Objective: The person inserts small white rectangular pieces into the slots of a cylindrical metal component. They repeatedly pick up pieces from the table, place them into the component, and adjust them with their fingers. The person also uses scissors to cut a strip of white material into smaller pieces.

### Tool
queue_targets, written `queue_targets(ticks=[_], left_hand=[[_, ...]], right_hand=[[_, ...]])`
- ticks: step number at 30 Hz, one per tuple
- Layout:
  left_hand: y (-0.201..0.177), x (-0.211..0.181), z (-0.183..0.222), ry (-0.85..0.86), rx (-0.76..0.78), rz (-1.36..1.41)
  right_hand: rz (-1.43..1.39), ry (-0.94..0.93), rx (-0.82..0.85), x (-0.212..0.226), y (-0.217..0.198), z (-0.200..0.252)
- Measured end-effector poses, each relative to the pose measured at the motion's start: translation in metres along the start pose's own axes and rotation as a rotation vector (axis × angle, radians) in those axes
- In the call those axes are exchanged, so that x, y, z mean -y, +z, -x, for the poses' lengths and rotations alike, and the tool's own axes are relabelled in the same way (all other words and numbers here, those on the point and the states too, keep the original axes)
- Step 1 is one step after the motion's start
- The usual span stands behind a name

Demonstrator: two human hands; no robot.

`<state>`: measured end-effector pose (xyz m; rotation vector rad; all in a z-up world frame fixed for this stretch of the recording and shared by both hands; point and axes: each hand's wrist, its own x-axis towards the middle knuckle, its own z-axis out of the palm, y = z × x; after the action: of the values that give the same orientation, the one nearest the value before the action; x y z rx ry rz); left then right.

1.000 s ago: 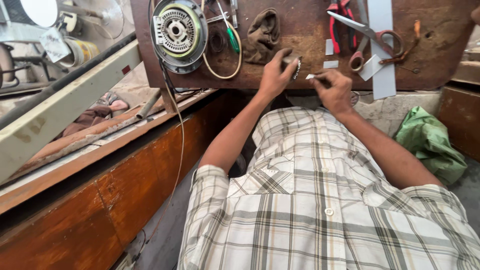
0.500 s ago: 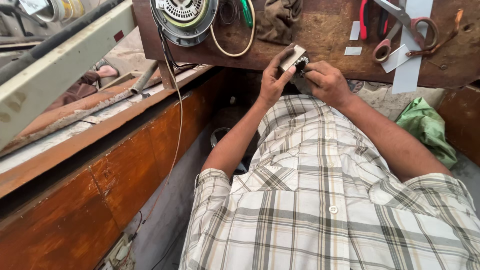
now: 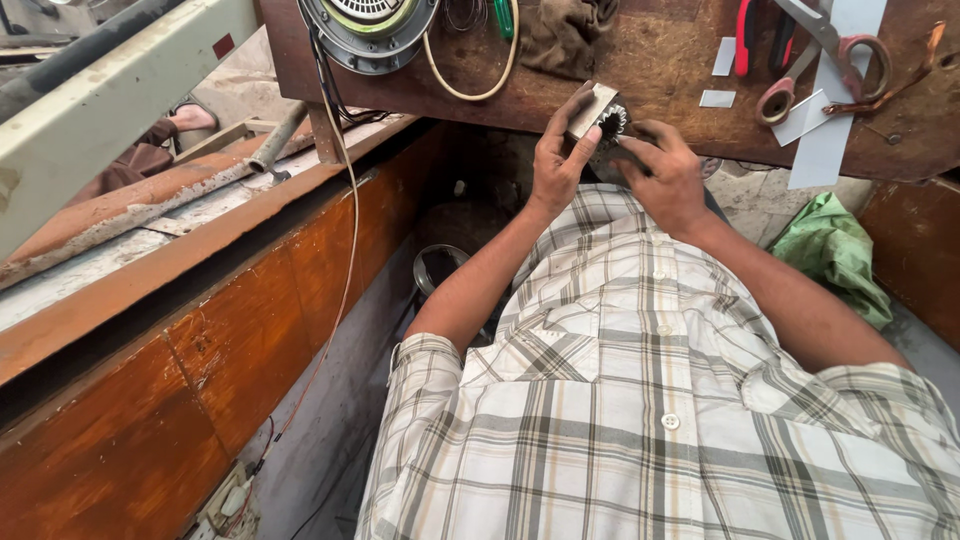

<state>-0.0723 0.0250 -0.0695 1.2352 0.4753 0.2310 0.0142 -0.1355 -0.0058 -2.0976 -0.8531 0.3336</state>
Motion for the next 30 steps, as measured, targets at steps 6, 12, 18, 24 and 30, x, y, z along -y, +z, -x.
queue_targets(ticks=[6,12,18,24,30], left_hand=[[0.000,0.002,0.005,0.030,-0.012,-0.070],[-0.001,-0.001,0.003,0.088,0.001,-0.129],[0.001,-0.003,0.000,0.055,-0.001,-0.154],[0.001,-0.003,0.000,0.059,0.015,-0.130],[0.010,-0.008,-0.007,0.057,0.013,-0.093]], right_hand=[[-0.002,-0.011,0.027,-0.006,0.003,0.003],[0.089,-0.106,0.073,-0.023,0.000,-0.002],[0.167,-0.249,0.127,-0.029,-0.003,-0.011],[0.199,-0.362,0.151,-0.037,-0.005,-0.012],[0.114,-0.255,0.075,-0.040,-0.004,-0.011]])
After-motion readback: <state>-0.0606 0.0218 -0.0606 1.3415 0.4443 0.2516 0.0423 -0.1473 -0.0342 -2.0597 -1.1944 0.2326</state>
